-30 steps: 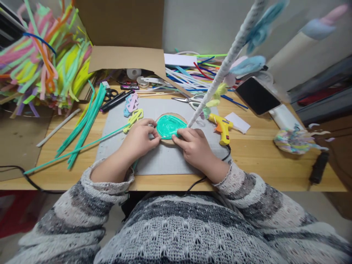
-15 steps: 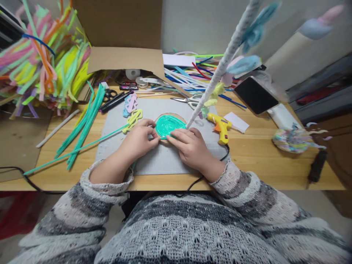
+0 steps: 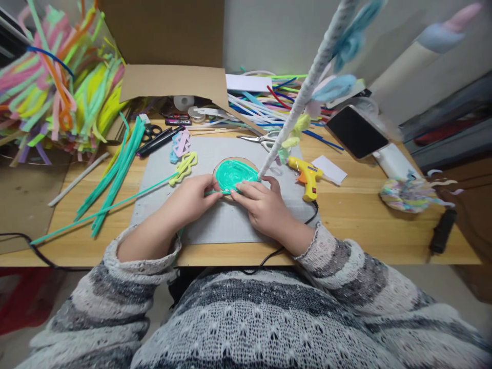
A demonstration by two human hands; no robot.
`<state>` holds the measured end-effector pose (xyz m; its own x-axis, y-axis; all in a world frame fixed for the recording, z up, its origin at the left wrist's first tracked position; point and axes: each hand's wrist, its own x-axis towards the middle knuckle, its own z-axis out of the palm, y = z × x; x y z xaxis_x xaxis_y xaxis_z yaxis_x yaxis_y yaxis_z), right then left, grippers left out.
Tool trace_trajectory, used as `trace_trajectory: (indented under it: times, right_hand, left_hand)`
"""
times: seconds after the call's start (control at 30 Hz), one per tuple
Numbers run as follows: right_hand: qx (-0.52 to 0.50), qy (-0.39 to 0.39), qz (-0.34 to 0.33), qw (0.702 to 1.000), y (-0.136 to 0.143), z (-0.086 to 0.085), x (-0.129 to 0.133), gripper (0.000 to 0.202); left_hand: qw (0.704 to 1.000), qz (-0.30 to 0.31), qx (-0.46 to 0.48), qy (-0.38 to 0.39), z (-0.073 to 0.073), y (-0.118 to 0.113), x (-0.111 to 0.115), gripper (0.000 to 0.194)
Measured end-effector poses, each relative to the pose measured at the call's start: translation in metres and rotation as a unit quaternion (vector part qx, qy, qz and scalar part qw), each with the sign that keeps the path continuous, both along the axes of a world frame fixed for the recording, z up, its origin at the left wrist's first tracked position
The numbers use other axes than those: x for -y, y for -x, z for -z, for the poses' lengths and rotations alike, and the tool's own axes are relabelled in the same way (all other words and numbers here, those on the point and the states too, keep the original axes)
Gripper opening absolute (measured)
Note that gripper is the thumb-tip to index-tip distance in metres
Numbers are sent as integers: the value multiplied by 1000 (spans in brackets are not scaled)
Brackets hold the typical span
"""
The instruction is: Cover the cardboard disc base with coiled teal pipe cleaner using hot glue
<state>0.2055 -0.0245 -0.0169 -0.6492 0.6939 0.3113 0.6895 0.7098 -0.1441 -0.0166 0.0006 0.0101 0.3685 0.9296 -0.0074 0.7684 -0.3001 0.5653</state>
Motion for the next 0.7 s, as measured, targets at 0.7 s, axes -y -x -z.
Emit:
trace_trajectory:
  times: [0.7]
  right_hand:
    - [34, 9, 1, 999, 4, -8, 3, 41]
  left_hand:
    - [989, -58, 120, 69, -4, -5, -33, 63]
